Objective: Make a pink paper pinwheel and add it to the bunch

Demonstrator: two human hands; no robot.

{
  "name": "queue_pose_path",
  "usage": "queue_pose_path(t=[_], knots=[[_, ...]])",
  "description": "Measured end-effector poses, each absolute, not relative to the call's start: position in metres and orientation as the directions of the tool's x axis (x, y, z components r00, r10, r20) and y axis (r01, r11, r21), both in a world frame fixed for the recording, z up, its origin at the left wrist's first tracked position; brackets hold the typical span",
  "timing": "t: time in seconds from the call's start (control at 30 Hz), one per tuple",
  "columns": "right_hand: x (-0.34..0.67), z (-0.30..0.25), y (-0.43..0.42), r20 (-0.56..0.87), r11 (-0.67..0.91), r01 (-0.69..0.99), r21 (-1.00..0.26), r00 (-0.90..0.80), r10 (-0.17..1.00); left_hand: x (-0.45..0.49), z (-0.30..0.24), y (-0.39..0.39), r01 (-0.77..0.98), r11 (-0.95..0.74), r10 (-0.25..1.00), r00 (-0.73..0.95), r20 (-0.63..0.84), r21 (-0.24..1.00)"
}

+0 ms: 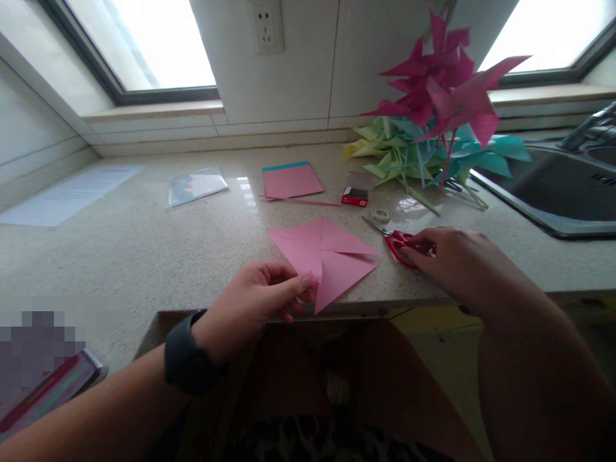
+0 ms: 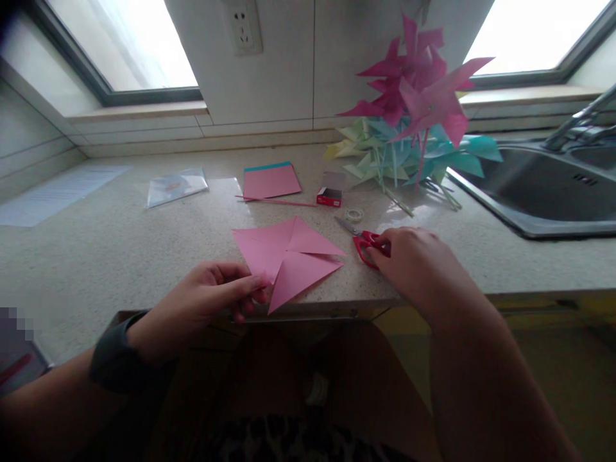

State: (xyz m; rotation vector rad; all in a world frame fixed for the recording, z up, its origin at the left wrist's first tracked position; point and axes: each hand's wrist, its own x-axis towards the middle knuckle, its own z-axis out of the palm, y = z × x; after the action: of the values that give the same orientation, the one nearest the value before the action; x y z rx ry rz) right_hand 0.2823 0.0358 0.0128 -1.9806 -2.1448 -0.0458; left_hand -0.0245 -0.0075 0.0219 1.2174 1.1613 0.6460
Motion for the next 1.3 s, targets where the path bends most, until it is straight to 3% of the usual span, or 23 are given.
queue_pose_path(t=[0.1,0.17,0.23,0.33,0.43,0.57,1.3], knots=[[0.286,0.02,0.026,0.154,0.007,0.969,-0.247,0.032,0.988,-0.024,0.023,-0.008,0.191,0.283,0.883,0.33,-0.334,0.94],[0.284,0.022,0.011,0.115,-0.021,0.865,-0.501,0.091,0.989,-0.024,0.023,-0.008,0.196,0.281,0.883,0.332,-0.333,0.94],[0.275,0.02,-0.008,0.025,-0.011,0.596,-0.803,0.051,0.998,-0.023,0.023,-0.008,0.193,0.279,0.882,0.336,-0.331,0.941],[0.252,0.005,-0.042,-0.156,-0.106,0.223,-0.969,-0.22,0.963,-0.023,0.023,-0.009,0.181,0.284,0.884,0.331,-0.331,0.941],[0.227,-0.018,-0.067,-0.247,-0.274,-0.004,-0.962,-0.422,0.872,-0.024,0.024,-0.01,0.187,0.29,0.886,0.32,-0.337,0.939],[0.21,-0.04,-0.077,-0.269,-0.364,-0.103,-0.926,-0.496,0.826,-0.022,0.025,-0.01,0.19,0.28,0.891,0.313,-0.328,0.941],[0.203,-0.047,-0.071,-0.338,-0.41,-0.05,-0.911,-0.483,0.808,-0.023,0.025,-0.012,0.17,0.281,0.892,0.318,-0.322,0.945]])
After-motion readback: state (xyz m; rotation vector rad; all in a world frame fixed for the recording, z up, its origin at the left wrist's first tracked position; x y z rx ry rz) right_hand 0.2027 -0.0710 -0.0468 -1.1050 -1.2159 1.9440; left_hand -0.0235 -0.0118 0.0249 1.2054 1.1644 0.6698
